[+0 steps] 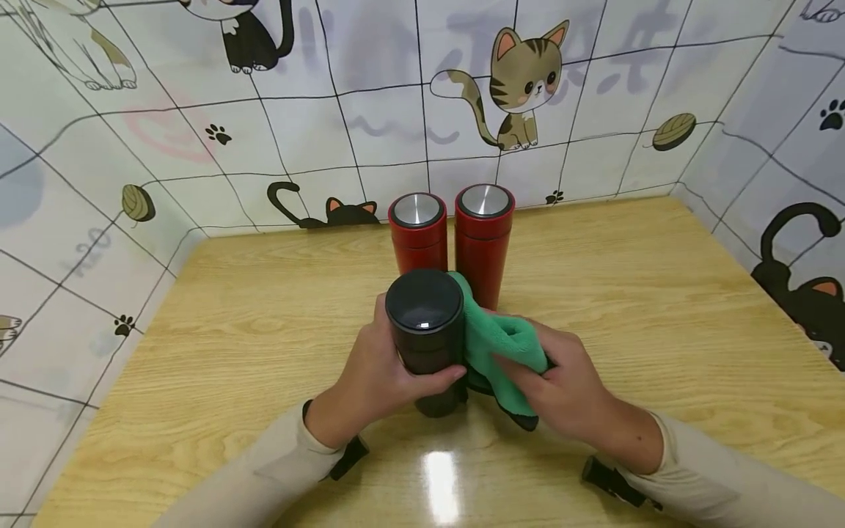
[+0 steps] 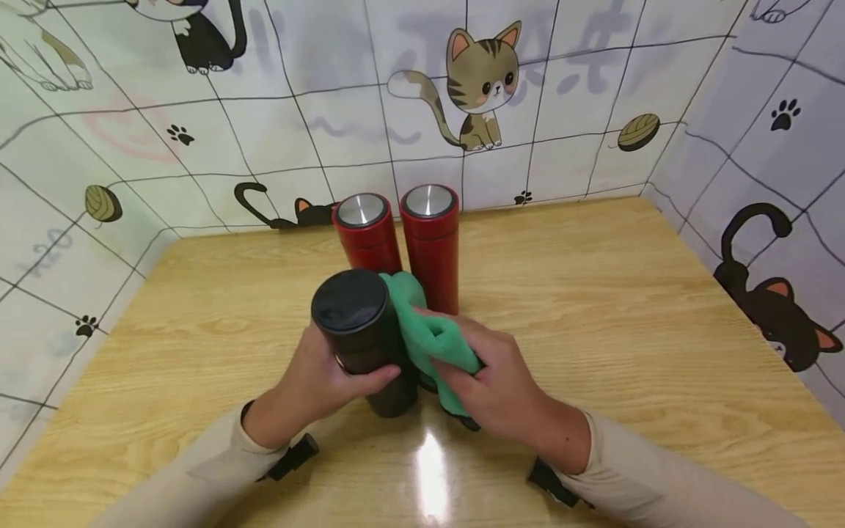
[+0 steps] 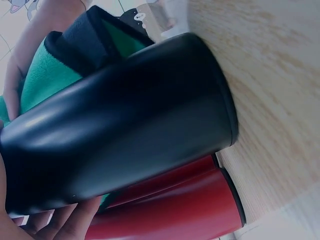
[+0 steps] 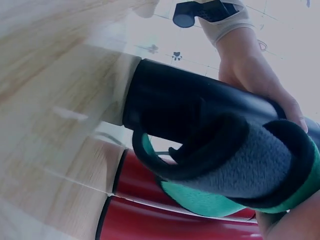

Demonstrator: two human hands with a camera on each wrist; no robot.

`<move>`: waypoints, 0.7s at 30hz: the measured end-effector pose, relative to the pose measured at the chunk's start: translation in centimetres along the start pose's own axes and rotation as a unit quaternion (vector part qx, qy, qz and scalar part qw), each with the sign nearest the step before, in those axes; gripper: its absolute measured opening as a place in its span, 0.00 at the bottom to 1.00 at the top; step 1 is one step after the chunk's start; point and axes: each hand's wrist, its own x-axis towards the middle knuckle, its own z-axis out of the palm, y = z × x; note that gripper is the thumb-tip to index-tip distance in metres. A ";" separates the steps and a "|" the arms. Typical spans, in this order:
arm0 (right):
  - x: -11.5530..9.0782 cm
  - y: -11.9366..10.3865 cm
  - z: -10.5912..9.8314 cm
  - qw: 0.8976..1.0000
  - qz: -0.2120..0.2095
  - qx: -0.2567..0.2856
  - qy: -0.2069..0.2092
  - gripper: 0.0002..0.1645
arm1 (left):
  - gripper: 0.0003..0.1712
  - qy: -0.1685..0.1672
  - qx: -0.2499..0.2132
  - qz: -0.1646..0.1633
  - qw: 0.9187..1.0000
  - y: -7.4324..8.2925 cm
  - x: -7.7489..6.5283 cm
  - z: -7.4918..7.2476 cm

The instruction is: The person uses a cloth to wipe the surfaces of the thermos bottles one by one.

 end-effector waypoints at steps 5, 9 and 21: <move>0.1 -0.1 -0.1 0.999 0.014 0.029 -0.025 0.33 | 0.56 0.003 0.000 0.006 1.000 0.1 0.1 0.1; 0.1 -0.1 0.0 0.997 0.051 0.018 -0.046 0.34 | 0.56 0.012 0.003 0.015 1.000 0.0 0.2 0.1; -0.4 0.5 0.1 0.991 0.097 -0.079 -0.039 0.23 | 0.55 0.009 0.001 0.006 1.000 0.0 0.0 0.1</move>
